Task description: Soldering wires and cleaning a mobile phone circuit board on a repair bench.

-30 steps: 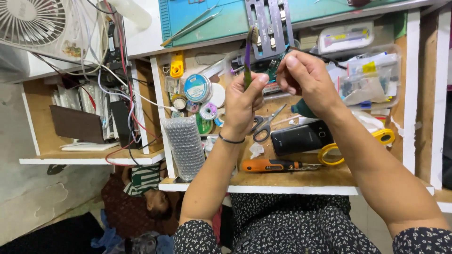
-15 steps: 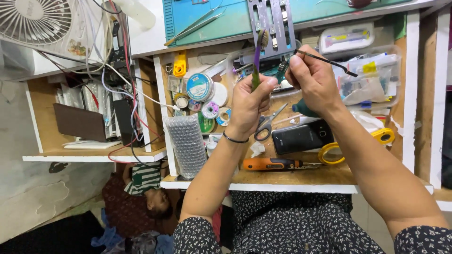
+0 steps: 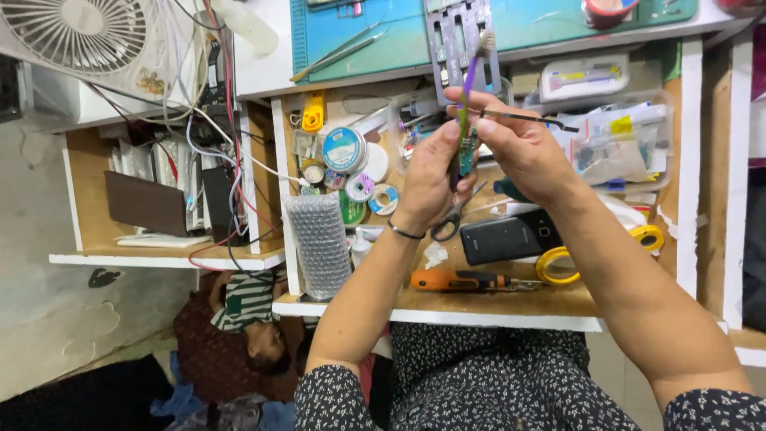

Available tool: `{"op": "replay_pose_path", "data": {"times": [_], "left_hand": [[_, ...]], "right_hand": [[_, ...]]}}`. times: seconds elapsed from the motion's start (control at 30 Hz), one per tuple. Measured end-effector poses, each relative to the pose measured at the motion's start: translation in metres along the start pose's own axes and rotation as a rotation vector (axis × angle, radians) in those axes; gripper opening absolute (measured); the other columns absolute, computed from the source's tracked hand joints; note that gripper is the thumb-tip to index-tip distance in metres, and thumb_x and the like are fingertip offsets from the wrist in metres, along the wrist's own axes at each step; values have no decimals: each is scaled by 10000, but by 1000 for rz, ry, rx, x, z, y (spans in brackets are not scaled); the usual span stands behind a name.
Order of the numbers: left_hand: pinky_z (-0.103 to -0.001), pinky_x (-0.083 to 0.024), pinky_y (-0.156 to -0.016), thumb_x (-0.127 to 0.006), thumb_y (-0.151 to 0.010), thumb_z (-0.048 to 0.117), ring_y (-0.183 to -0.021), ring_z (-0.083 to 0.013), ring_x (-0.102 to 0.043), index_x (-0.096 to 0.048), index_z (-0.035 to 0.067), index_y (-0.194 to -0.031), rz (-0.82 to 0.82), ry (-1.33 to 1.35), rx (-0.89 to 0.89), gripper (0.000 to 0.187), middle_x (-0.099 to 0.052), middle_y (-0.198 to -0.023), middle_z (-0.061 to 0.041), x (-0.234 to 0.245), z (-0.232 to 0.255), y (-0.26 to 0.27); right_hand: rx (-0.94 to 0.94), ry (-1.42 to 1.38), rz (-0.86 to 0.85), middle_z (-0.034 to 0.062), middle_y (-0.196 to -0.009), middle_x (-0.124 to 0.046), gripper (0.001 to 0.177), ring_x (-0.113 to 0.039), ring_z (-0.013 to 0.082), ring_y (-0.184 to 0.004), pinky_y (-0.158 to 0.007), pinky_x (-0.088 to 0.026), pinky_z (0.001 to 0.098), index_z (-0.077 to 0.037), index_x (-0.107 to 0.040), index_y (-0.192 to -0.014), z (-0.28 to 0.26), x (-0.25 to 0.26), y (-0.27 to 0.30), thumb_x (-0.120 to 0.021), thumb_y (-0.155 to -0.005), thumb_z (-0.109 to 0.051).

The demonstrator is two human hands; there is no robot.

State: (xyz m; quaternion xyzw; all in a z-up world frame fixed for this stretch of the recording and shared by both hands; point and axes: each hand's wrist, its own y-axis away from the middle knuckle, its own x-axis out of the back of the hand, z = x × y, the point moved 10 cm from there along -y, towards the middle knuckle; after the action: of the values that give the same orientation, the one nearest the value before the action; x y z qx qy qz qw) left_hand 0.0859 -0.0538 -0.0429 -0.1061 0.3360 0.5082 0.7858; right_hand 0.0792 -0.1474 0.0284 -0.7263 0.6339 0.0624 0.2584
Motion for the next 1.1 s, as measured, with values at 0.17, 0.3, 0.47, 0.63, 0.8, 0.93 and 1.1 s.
{"op": "replay_pose_path", "data": {"times": [0.17, 0.3, 0.47, 0.63, 0.8, 0.93, 1.1], "left_hand": [[-226, -197, -199, -407, -1073, 398, -309, -72, -338, -480, 100, -791, -32, 2, 189, 417, -310, -556, 16, -12, -23, 4], [-279, -537, -361, -503, -1072, 235, -554, -249, -730, -621, 51, -994, -191, -279, 75, 232, -681, -707, -191, -15, -4, 5], [-244, -627, -561, -667, -1013, 288, -811, -185, -772, -624, 126, -1311, 29, -696, -130, 342, -765, -1011, -149, 32, 69, -6], [-168, -395, -403, -674, -978, 88, -560, -48, -452, -439, 41, -1471, 519, -832, -802, 548, -649, -1335, -127, 112, 221, -24], [-479, -409, -1206, -825, -936, 334, -1411, -356, -585, -179, 190, -1600, 948, -1501, -885, 937, -505, -1577, -173, 196, 270, -66], [-455, -525, -984, -707, -939, 351, -1168, -365, -633, -515, 55, -1375, 1018, -1591, -690, 561, -703, -1266, -178, 206, 289, -72], [-295, -511, -648, -710, -1002, 273, -716, -161, -545, -560, 10, -1115, 495, -1553, -1015, 323, -616, -912, -75, 19, 287, 14]], "right_hand": [[-129, -3, 7, 173, -1112, -606, 237, -613, 205, -824, -736, -531, 404, 11, -588, -965, 40, 16, 5, -533, -1061, -199], [-140, -73, 102, 195, -911, -533, 263, -512, 235, -351, -300, -518, 415, 36, -524, -956, 28, 24, 1, -524, -1067, -203], [-22, 14, 277, 61, -879, -447, 311, -546, 145, -749, -738, -568, 291, -21, -540, -853, 9, 51, 7, -588, -1100, -205], [-242, 57, 422, -38, -733, -512, 185, -394, 30, -588, -503, -360, 164, -99, -599, -941, 6, 65, 13, -606, -1069, -233], [-228, 102, 410, -96, -673, -448, 189, -308, -8, -498, -440, -257, 157, -136, -568, -908, -1, 65, 12, -589, -1081, -208], [-209, 23, 416, -91, -675, -476, 180, -297, -13, -472, -413, -233, 160, -141, -565, -892, -10, 67, 10, -604, -1056, -205], [-246, -136, 398, -88, -610, -453, 168, -285, -8, -467, -403, -199, 161, -123, -605, -878, 0, 68, 8, -643, -1017, -210]]}}
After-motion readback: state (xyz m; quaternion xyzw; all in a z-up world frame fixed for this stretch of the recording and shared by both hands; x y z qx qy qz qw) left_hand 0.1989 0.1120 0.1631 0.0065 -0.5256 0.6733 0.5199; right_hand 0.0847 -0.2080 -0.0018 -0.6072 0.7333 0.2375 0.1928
